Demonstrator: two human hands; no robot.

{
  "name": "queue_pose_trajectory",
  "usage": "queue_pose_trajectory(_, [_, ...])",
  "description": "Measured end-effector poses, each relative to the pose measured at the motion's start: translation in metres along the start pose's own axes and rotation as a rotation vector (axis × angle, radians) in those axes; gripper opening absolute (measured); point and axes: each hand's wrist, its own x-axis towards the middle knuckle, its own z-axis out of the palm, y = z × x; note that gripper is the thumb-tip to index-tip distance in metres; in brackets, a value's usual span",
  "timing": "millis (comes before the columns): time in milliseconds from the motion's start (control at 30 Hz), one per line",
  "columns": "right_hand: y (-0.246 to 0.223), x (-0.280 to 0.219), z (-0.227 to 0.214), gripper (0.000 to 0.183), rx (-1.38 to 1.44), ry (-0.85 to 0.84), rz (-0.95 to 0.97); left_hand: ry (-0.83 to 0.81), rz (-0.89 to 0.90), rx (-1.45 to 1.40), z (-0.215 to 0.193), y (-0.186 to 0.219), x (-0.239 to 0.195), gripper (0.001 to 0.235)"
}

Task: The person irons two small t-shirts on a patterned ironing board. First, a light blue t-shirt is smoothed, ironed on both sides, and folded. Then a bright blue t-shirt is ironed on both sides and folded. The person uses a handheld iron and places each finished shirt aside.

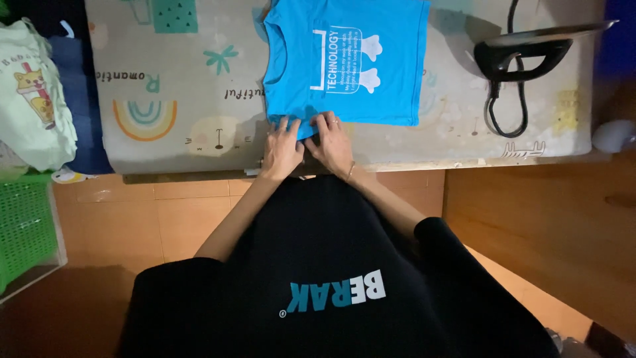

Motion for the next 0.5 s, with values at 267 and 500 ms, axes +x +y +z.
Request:
queue_pose_trajectory(267, [0.011,-0.006,0.005,0.033,-0.071,0.071,-0.044,0.190,0.149,0.123,0.025,-0.016,-0.002,0.035])
queue_pose_trajectory(500, [0.018,-0.021,-0.013,0.030,-0.352,0.192,-0.297,-0.031,0.099,0.191,0.008,0.007,-0.027,0.072])
